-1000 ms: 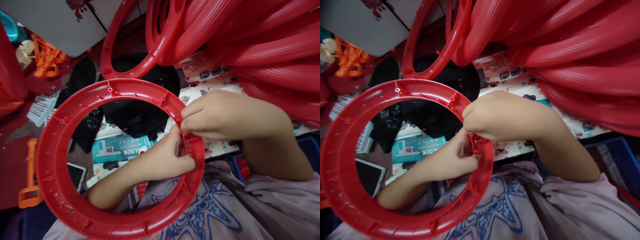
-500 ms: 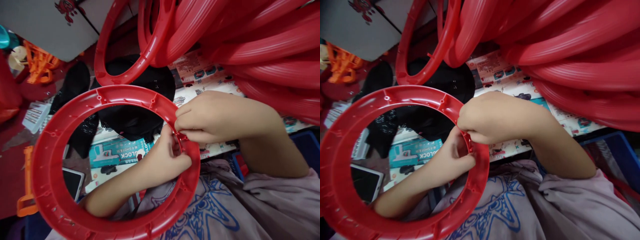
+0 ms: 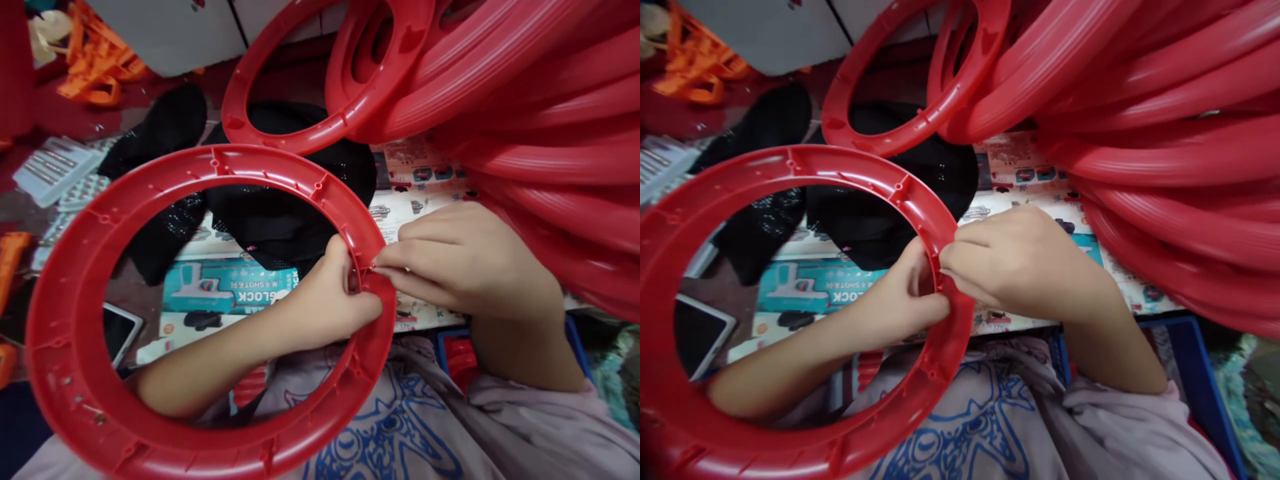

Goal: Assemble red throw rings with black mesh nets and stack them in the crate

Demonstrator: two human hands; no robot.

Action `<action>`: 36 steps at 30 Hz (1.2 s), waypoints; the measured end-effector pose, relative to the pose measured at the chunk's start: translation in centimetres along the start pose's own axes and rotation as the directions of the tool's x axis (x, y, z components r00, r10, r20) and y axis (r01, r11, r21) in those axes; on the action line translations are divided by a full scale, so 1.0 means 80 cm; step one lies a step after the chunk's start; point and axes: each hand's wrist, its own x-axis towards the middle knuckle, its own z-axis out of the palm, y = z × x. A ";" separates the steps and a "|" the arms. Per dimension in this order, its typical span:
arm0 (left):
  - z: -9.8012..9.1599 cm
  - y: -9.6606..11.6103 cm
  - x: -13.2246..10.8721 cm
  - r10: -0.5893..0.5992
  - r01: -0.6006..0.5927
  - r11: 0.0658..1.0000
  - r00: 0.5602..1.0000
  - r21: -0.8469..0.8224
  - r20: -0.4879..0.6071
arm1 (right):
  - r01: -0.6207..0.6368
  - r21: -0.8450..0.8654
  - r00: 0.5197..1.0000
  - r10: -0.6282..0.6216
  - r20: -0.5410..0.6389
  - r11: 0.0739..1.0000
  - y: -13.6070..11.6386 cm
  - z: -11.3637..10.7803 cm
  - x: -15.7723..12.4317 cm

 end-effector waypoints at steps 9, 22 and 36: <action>-0.009 -0.003 -0.001 0.015 -0.015 1.000 0.999 -0.016 0.031 | 0.095 -0.161 0.994 -0.086 0.064 0.982 -0.004 -0.009 0.029; -0.008 0.004 0.002 -0.065 0.071 0.996 0.993 -0.060 0.096 | 0.102 -0.120 0.994 -0.105 -0.018 0.987 -0.002 0.006 0.016; -0.002 0.017 0.004 -0.078 0.093 0.975 0.994 -0.204 0.081 | -0.148 0.075 0.988 0.150 -0.022 0.986 -0.006 0.005 0.007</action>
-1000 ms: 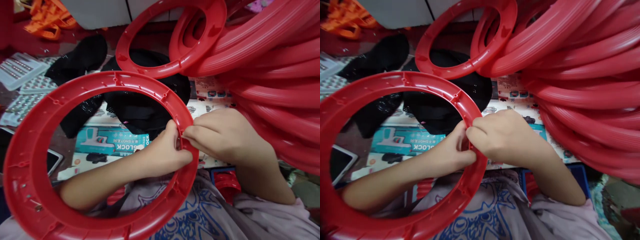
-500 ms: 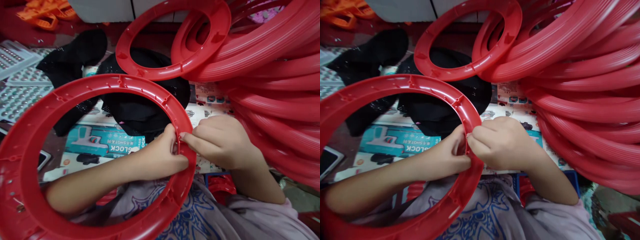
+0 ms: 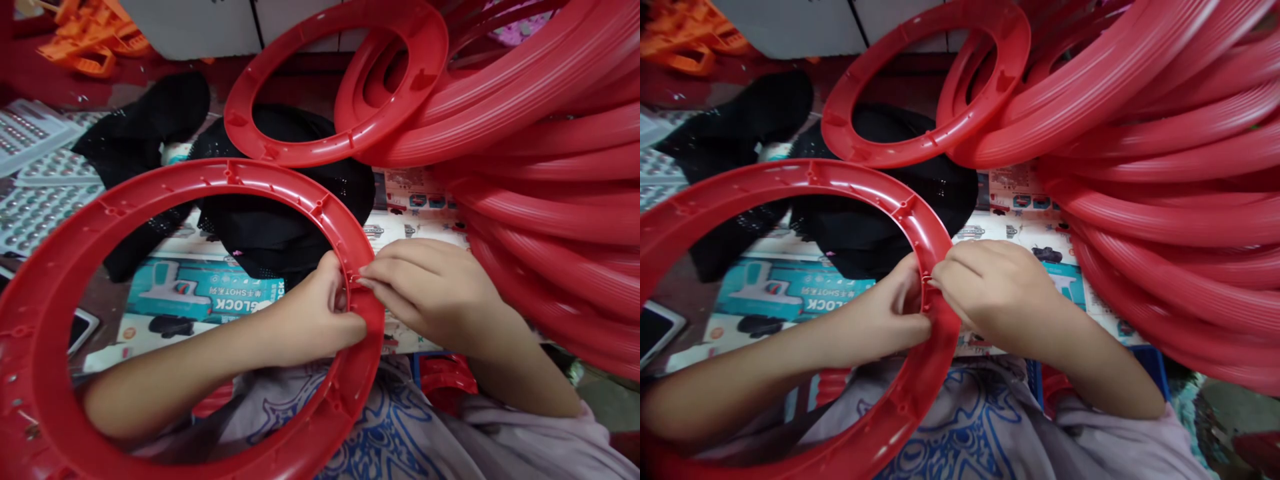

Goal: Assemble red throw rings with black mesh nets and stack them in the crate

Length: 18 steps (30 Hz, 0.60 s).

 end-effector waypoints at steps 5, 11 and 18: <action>-0.002 -0.004 0.000 0.025 -0.026 0.999 0.999 0.033 0.029 | -0.001 0.015 1.000 0.002 -0.023 1.000 -0.001 0.005 0.004; -0.007 -0.015 -0.002 0.063 -0.064 0.958 0.998 0.281 0.012 | 0.006 0.088 0.998 -0.012 0.067 0.996 0.006 0.007 0.006; -0.004 -0.015 -0.009 0.067 -0.092 0.923 0.995 0.374 0.079 | -0.003 0.168 0.974 -0.035 0.223 0.986 0.021 -0.001 0.004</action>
